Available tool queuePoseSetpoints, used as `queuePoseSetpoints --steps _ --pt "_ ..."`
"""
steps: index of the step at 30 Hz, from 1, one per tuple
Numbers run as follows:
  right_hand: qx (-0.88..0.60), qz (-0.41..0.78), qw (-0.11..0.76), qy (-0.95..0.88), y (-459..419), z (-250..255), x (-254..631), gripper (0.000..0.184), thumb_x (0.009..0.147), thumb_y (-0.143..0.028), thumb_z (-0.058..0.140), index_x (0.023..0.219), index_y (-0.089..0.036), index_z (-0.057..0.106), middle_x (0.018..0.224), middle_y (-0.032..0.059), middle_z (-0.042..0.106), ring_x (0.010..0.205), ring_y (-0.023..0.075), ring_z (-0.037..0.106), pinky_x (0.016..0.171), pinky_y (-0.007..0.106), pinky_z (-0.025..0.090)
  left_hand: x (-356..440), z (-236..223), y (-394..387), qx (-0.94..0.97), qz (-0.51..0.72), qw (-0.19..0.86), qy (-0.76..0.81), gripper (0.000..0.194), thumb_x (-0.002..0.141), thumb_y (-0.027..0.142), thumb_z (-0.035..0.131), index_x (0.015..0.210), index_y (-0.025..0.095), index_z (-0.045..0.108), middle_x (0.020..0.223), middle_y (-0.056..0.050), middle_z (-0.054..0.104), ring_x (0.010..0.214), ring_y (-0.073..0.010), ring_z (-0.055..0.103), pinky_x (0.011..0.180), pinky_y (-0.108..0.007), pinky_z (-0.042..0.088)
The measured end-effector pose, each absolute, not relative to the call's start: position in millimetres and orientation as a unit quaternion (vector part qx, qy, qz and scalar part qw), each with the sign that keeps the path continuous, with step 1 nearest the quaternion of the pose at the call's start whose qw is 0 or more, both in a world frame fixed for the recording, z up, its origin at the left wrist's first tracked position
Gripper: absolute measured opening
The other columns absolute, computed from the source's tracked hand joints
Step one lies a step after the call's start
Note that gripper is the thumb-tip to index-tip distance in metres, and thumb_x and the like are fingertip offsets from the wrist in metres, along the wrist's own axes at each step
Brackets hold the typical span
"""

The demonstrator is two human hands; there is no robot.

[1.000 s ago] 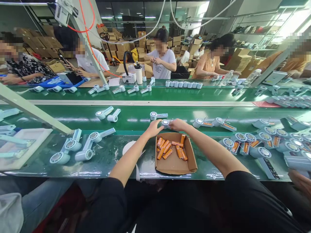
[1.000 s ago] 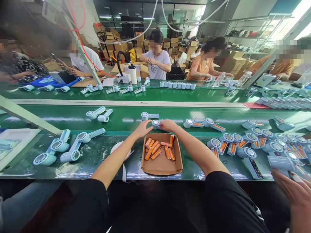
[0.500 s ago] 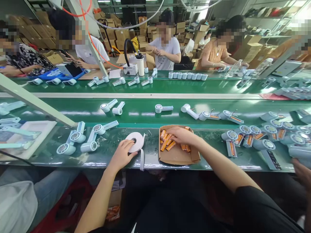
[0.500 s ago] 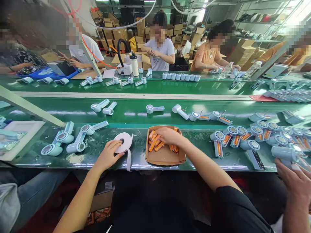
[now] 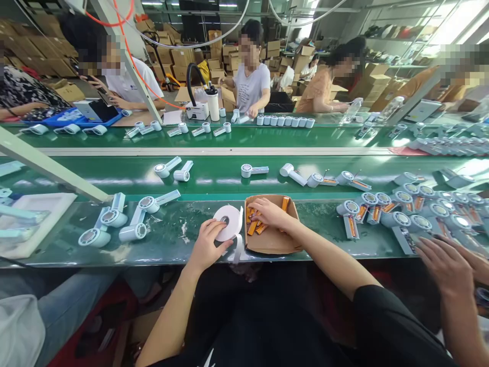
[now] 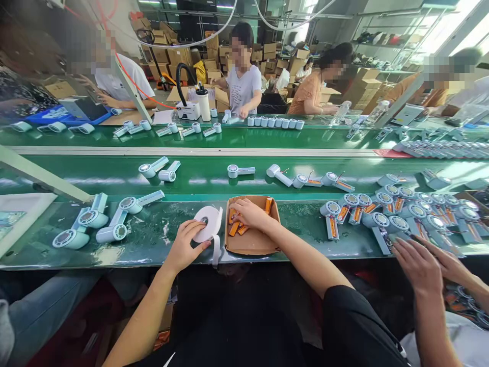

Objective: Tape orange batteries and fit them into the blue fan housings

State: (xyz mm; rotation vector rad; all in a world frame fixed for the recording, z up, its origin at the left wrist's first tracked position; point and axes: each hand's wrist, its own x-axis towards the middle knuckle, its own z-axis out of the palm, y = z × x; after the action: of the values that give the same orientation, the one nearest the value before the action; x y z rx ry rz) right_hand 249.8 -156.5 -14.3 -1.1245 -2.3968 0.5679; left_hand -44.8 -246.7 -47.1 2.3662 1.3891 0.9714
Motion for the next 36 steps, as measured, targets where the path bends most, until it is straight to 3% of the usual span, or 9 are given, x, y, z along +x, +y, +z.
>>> queuePoseSetpoints --steps 4,7,9,13,17,21,25,31,36 --pt "-0.484 0.349 0.432 -0.676 -171.8 -2.5 256.8 0.020 0.098 -0.039 0.064 0.112 -0.027 0.074 0.102 0.0038 0.080 0.097 0.0243 0.076 0.095 0.042 0.062 -43.5 -38.4 -259.1 0.803 0.352 0.107 0.469 0.042 0.096 0.047 0.071 0.130 0.023 0.070 0.127 -0.012 0.073 0.132 -0.0339 0.056 0.111 -0.054 0.054" --pt "-0.451 0.494 0.548 -0.503 -193.3 9.1 261.7 0.040 0.088 -0.054 0.075 0.118 -0.028 0.070 0.096 -0.0005 0.079 0.086 0.0198 0.077 0.084 0.036 0.066 -41.5 -36.6 -268.5 0.803 0.361 0.100 0.464 0.041 0.095 0.045 0.072 0.131 0.025 0.069 0.128 -0.011 0.073 0.133 -0.0336 0.055 0.110 -0.054 0.055" --pt "-0.413 0.560 0.570 -0.437 -210.2 14.5 260.1 0.043 0.078 -0.054 0.086 0.109 -0.028 0.069 0.095 -0.0021 0.077 0.082 0.0178 0.078 0.081 0.032 0.067 -39.1 -37.5 -271.8 0.801 0.360 0.095 0.469 0.041 0.094 0.044 0.074 0.130 0.026 0.069 0.127 -0.010 0.073 0.133 -0.0341 0.055 0.110 -0.055 0.055" --pt "-0.373 0.632 0.584 -0.346 -240.8 15.9 246.5 0.038 0.075 -0.047 0.090 0.089 -0.027 0.061 0.105 -0.0007 0.078 0.092 0.0202 0.081 0.078 0.029 0.069 -33.1 -41.9 -272.2 0.790 0.364 0.099 0.483 0.040 0.094 0.044 0.073 0.129 0.026 0.069 0.126 -0.011 0.073 0.132 -0.0349 0.055 0.109 -0.056 0.055" --pt "-0.357 0.653 0.575 -0.338 -256.9 11.5 230.6 0.041 0.080 -0.048 0.087 0.101 -0.028 0.057 0.108 0.0012 0.080 0.095 0.0221 0.082 0.080 0.031 0.069 -29.2 -43.0 -272.5 0.794 0.364 0.089 0.479 0.040 0.095 0.046 0.072 0.128 0.025 0.069 0.126 -0.011 0.073 0.132 -0.0354 0.054 0.110 -0.059 0.053" --pt "-0.388 0.573 0.596 -0.407 -260.2 9.7 225.4 0.050 0.080 -0.053 0.087 0.111 -0.031 0.054 0.109 0.0036 0.082 0.104 0.0266 0.081 0.097 0.045 0.065 -27.8 -37.1 -275.9 0.799 0.364 0.062 0.474 0.040 0.095 0.047 0.072 0.128 0.026 0.069 0.126 -0.011 0.073 0.132 -0.0361 0.054 0.110 -0.058 0.053" --pt "-0.447 0.485 0.556 -0.506 -266.7 6.9 232.5 0.063 0.084 -0.050 0.084 0.137 -0.030 0.056 0.121 0.0086 0.081 0.122 0.0317 0.074 0.110 0.055 0.057 -25.5 -30.4 -279.3 0.811 0.366 0.036 0.456 0.042 0.094 0.048 0.073 0.129 0.026 0.070 0.127 -0.010 0.074 0.132 -0.0365 0.053 0.111 -0.057 0.050" --pt "-0.504 0.353 0.491 -0.617 -283.1 1.6 238.2 0.056 0.090 -0.041 0.077 0.144 -0.031 0.065 0.133 0.0088 0.076 0.128 0.0355 0.070 0.114 0.055 0.054 -20.7 -29.7 -280.9 0.809 0.344 0.010 0.477 0.043 0.091 0.054 0.076 0.124 0.026 0.074 0.122 -0.010 0.075 0.130 -0.0379 0.054 0.113 -0.057 0.046" --pt "-0.482 0.341 0.467 -0.658 -291.3 -0.5 231.6 0.051 0.091 -0.034 0.075 0.141 -0.029 0.068 0.140 0.0098 0.073 0.129 0.0333 0.070 0.114 0.052 0.054 -19.1 -25.6 -281.9 0.826 0.330 -0.014 0.456 0.041 0.091 0.052 0.076 0.122 0.026 0.075 0.121 -0.010 0.076 0.131 -0.0370 0.052 0.111 -0.053 0.048"
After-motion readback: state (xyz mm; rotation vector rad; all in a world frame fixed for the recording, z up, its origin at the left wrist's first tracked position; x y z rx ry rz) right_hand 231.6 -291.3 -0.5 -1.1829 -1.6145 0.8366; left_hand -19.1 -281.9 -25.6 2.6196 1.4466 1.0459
